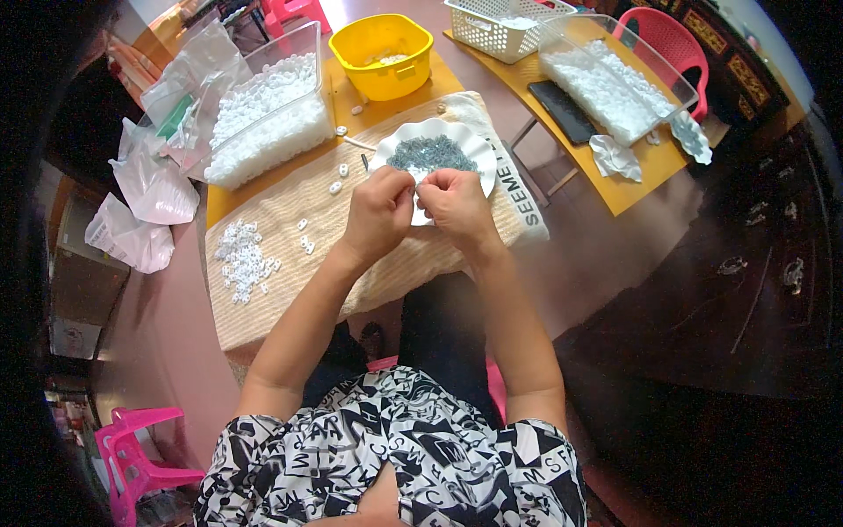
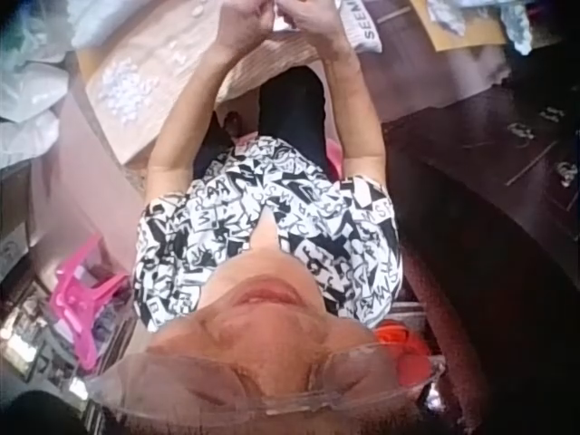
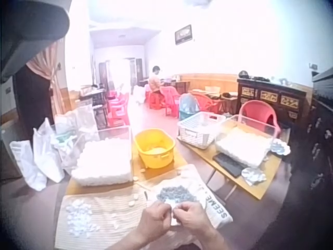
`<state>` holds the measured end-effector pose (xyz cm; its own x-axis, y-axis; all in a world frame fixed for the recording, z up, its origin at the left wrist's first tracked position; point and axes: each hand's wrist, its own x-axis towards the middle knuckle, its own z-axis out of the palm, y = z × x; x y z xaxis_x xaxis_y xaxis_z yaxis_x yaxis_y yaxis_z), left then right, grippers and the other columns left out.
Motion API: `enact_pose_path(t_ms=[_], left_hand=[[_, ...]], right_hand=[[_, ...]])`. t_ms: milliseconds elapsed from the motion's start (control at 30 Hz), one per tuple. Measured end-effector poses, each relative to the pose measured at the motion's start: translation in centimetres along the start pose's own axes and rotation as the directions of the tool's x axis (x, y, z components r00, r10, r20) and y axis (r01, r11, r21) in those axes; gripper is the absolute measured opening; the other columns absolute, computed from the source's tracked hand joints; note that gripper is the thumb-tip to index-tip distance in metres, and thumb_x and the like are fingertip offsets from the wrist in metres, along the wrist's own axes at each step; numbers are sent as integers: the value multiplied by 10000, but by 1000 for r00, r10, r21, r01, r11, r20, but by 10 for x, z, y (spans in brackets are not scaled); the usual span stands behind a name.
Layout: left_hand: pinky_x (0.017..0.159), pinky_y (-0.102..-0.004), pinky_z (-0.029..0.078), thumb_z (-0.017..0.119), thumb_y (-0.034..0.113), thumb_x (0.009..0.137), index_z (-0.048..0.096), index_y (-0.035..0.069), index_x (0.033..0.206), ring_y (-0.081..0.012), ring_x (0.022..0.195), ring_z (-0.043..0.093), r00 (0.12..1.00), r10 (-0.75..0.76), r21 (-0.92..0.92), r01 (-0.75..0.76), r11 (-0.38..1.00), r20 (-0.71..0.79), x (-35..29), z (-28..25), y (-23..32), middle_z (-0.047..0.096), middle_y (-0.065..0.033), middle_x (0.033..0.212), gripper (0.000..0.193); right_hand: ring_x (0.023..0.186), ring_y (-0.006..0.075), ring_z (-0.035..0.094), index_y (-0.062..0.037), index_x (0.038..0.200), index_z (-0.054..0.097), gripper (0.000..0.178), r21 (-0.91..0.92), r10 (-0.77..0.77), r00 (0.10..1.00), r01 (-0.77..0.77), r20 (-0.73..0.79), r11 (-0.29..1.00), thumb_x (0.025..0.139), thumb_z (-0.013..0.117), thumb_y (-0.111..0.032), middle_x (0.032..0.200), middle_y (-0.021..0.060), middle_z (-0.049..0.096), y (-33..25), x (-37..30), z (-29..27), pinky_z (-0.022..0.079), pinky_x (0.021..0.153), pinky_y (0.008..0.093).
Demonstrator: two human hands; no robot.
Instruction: Assembling small white plastic components by inserting tiny grey pieces into them at a manufacturing workbench.
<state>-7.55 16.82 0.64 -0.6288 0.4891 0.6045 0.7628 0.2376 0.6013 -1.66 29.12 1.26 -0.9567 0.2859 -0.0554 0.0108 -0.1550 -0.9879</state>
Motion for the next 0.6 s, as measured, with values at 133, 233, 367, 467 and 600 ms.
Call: enact_pose_path(t_ms=[133, 233, 367, 467, 600], left_hand=[[530, -380, 428, 533, -56, 665, 506, 8, 699, -316, 606, 510, 982, 186, 98, -184, 978, -10, 0, 2, 6, 483, -142, 662, 77], [532, -363, 431, 537, -51, 680, 521, 6, 714, -299, 600, 522, 987, 149, 32, -148, 989, -53, -2, 2, 6, 502, -138, 675, 69], [522, -301, 432, 551, -47, 714, 575, -1, 767, -239, 579, 549, 991, 69, -26, -73, 997, -117, -4, 1, 3, 552, -132, 704, 74], [522, -312, 433, 551, -21, 712, 584, 6, 740, -249, 586, 548, 994, -55, -156, 39, 987, -94, -5, -1, 0, 548, -129, 672, 51], [526, -264, 428, 565, 4, 723, 603, -5, 754, -168, 573, 546, 957, -286, -338, 282, 898, 37, -5, -3, 1, 565, -106, 662, 50]], right_hand=[[497, 64, 465, -6, 663, 567, 85, 135, 126, 992, -127, 19, 983, 734, 543, -48, 575, 20, 529, -3, -1, -5, 354, 439, 195], [495, 76, 475, -8, 689, 574, 69, 408, 139, 983, -175, 118, 896, 742, 553, -46, 590, 29, 537, 6, 5, -8, 366, 440, 197], [509, 91, 505, -8, 736, 583, 61, 402, 158, 986, -167, 58, 900, 761, 563, -60, 626, 49, 567, 5, 5, -4, 393, 453, 196], [530, 97, 530, -4, 775, 586, 70, 320, 126, 991, -136, 52, 938, 769, 572, -73, 658, 68, 591, 5, 2, -5, 411, 472, 189], [540, 100, 541, -4, 776, 590, 71, 399, 115, 981, -169, 155, 901, 768, 574, -73, 661, 70, 597, 7, 5, -11, 428, 489, 192]])
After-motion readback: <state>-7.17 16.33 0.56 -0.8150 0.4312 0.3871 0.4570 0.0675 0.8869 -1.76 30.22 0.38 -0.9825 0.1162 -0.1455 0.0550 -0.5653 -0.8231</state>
